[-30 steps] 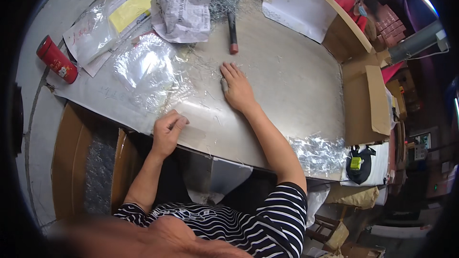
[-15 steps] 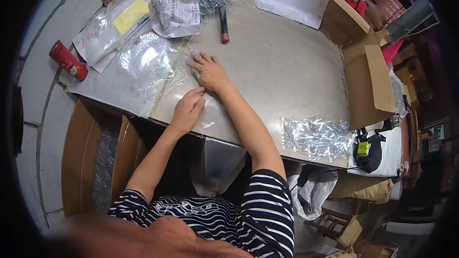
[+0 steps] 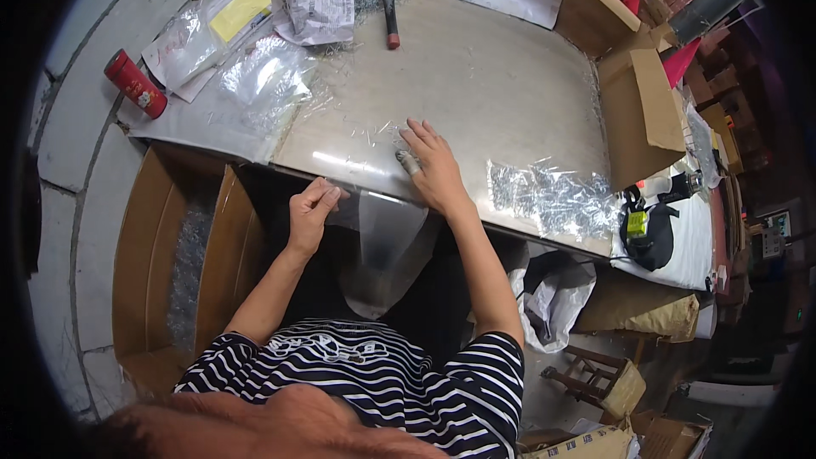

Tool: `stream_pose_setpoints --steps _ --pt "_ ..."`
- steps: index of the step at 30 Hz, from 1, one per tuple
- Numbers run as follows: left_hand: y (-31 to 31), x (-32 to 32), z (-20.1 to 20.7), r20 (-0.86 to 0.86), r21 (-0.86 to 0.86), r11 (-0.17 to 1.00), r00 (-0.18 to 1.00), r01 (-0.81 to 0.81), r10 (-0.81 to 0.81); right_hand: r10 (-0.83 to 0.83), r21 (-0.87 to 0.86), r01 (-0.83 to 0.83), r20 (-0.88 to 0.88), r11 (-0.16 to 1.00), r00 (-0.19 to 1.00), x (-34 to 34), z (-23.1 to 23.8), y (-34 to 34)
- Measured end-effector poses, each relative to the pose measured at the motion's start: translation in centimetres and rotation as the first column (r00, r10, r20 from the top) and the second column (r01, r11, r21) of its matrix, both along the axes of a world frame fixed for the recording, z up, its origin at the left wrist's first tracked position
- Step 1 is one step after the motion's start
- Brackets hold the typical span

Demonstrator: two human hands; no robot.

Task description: The person is bagging small metal components and placing them into a cardboard box.

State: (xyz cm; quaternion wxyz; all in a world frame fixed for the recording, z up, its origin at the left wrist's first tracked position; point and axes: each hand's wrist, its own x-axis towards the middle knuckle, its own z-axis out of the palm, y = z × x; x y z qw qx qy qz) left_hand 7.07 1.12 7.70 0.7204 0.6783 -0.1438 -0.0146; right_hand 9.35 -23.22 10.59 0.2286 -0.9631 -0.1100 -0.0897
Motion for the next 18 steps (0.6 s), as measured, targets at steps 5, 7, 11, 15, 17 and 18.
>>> stream_pose_setpoints --steps 5,7,11,15,17,18 --pt "-1.8 -3.1 -0.7 0.087 -0.001 0.999 0.995 0.048 -0.048 -0.001 0.654 0.099 -0.148 0.750 0.989 -9.1 0.6 4.8" --pt "-2.0 -4.3 -0.3 0.043 0.025 0.994 0.993 0.111 -0.112 -0.028 0.704 0.161 -0.197 0.692 0.980 -11.1 -1.8 5.9" --pt "-1.6 -6.2 -1.1 -0.139 0.020 0.966 0.957 0.259 -0.254 -0.091 0.840 0.303 -0.294 0.450 0.951 -14.2 -4.1 6.5" --pt "1.0 -6.6 -5.7 -0.383 0.067 0.810 0.764 0.583 -0.519 0.150 0.775 0.374 -0.508 0.508 0.848 -17.7 -8.3 5.6" --pt "2.0 -6.6 -8.0 -0.349 0.364 0.618 0.717 0.697 -0.603 0.155 0.619 0.320 -0.590 0.717 0.793 -18.9 -11.7 5.3" --pt "2.1 -6.8 -8.8 -0.353 0.360 0.628 0.724 0.690 -0.593 0.098 0.465 0.252 -0.606 0.849 0.789 -19.3 -12.9 5.2"
